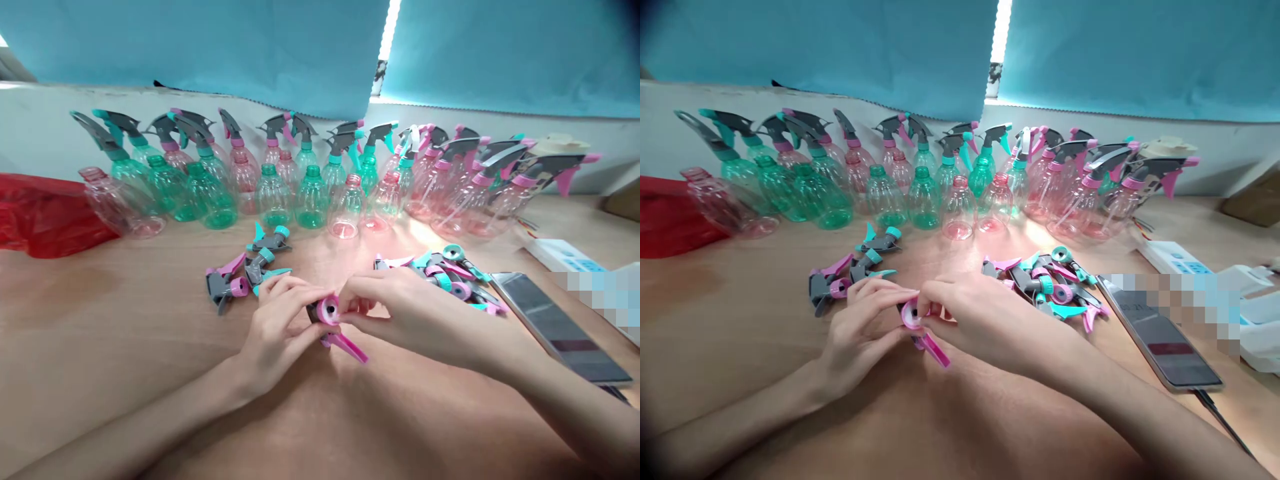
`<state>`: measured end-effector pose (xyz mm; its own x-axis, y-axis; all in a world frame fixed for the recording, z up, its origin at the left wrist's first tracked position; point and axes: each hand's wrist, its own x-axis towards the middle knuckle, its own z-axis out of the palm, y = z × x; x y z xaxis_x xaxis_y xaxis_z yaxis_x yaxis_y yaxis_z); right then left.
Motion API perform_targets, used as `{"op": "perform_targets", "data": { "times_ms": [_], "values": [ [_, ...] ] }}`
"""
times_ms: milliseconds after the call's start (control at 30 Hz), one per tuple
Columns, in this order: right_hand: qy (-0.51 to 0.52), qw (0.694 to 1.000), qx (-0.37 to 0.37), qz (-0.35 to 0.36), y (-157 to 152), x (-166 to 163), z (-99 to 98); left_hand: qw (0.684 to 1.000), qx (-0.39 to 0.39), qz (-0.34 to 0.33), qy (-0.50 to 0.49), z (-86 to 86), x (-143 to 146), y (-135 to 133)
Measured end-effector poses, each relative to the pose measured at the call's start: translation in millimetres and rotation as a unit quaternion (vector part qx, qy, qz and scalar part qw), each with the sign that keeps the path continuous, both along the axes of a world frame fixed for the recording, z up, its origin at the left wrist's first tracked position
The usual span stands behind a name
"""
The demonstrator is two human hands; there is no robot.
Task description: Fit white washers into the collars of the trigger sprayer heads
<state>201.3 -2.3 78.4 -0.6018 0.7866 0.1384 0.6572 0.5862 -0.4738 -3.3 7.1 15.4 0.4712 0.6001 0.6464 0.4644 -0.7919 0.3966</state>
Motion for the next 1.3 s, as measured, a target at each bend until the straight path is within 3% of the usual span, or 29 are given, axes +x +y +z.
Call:
{"op": "perform_targets", "data": {
  "times_ms": [400,633,767,1033,1300],
  "values": [
    [0.076,0.987,-0.139,-0.017,-8,-12,-7.1,0.99,0.137,-0.027,-0.002,-15.2,-7,-1],
    [0.037,0.996,0.021,-0.084,-22,-21,-18.5,0.98,0.195,-0.026,0.016,-13.2,-5,1],
    [0.0,0.99,0.122,-0.066,-26,-22,-15.4,0.983,0.18,-0.012,0.036,-8.8,-6,4],
    [-0.007,0.988,0.114,-0.101,-21,-23,-19.9,0.986,0.166,-0.01,0.032,-8.5,-4,1],
    [-0.013,0.964,0.242,-0.108,-42,-31,-15.5,0.989,0.148,-0.001,0.024,-4.5,-2,-4]
  ]
}}
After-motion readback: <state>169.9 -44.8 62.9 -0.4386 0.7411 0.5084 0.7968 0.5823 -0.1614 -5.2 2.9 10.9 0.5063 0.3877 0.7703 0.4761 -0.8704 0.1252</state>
